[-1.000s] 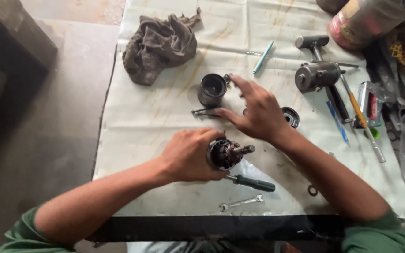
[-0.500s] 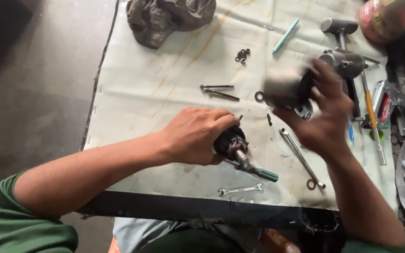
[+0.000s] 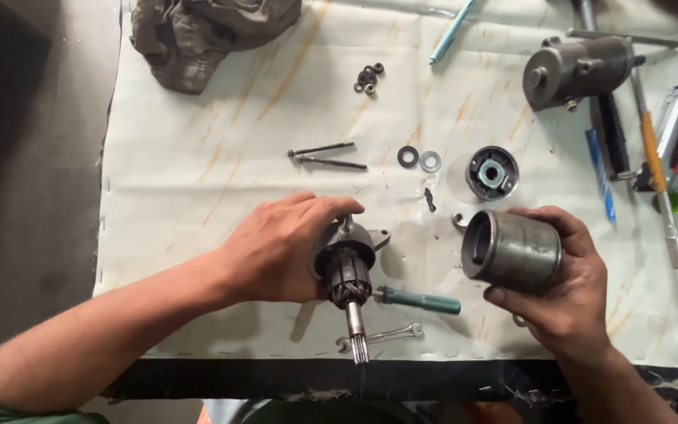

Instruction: Repairing and reassembling a motorcycle starter motor on a workbench.

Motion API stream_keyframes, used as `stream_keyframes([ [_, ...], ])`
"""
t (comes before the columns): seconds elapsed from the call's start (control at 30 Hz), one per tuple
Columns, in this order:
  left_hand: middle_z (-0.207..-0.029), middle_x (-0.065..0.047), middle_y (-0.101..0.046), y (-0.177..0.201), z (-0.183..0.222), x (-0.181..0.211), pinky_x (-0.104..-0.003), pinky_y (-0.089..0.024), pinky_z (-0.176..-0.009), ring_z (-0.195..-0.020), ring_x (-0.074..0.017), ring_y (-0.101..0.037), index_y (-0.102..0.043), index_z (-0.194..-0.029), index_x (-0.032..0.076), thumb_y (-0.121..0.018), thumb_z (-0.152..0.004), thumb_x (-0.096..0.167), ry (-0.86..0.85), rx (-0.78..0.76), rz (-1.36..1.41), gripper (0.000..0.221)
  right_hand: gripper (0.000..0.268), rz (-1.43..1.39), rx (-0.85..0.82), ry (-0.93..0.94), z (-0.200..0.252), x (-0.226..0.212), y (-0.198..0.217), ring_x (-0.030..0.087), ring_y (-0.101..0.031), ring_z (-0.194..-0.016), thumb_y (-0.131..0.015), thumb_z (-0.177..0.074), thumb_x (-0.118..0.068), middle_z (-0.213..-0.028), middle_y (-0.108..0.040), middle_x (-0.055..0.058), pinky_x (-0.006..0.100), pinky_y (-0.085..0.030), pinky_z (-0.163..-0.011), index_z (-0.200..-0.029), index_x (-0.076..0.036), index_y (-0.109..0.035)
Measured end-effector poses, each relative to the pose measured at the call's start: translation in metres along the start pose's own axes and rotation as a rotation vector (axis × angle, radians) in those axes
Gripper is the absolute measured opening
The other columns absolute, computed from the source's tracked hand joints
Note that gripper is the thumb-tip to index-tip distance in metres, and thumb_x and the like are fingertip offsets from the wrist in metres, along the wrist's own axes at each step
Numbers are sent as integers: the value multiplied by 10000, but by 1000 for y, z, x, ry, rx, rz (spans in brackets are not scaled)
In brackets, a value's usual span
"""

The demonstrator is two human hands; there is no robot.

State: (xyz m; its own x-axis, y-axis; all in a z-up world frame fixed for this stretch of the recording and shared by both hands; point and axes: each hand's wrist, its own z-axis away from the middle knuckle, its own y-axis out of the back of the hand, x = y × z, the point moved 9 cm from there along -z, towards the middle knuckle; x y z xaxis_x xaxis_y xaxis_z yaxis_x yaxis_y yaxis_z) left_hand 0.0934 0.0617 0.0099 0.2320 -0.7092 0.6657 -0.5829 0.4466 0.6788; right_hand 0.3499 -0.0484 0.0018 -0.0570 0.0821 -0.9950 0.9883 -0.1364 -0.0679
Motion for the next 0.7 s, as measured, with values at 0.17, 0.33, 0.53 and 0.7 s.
stream_keyframes([
  [0.17,-906,-152,-727,0,-3,-4,-441,-574,-724,-849,-353,-710,-546,-1340,6,-883,-563,207,22,22,-63,871,942,-320,-116,-266,7,38,3,312,-640,-1186,-816,-675,0,-1303,-613,230,425,-524,-1032,-1520,67,-406],
  [0.33,-864,-155,-729,2,-1,-10,-430,-580,-662,-747,-342,-712,-508,-1388,-15,-855,-521,186,17,69,-49,956,1014,-543,-190,-437,10,54,-13,331,-627,-1173,-803,-695,-76,-1274,-612,248,438,-489,-1020,-1569,127,-330],
  [0.53,-791,-143,-703,10,-4,-11,-428,-575,-602,-664,-316,-713,-541,-1295,-8,-928,-565,343,111,86,-75,898,1035,-606,-281,-496,8,52,-31,338,-607,-1233,-881,-687,-93,-1393,-541,248,443,-490,-1062,-1512,60,-275],
  [0.7,-915,-147,-688,13,-5,-14,-408,-597,-571,-694,-299,-724,-616,-1105,-18,-944,-570,392,184,85,-96,749,983,-628,-346,-492,13,49,-39,383,-575,-1267,-898,-709,-41,-1445,-456,276,450,-504,-1049,-1494,-26,-306],
])
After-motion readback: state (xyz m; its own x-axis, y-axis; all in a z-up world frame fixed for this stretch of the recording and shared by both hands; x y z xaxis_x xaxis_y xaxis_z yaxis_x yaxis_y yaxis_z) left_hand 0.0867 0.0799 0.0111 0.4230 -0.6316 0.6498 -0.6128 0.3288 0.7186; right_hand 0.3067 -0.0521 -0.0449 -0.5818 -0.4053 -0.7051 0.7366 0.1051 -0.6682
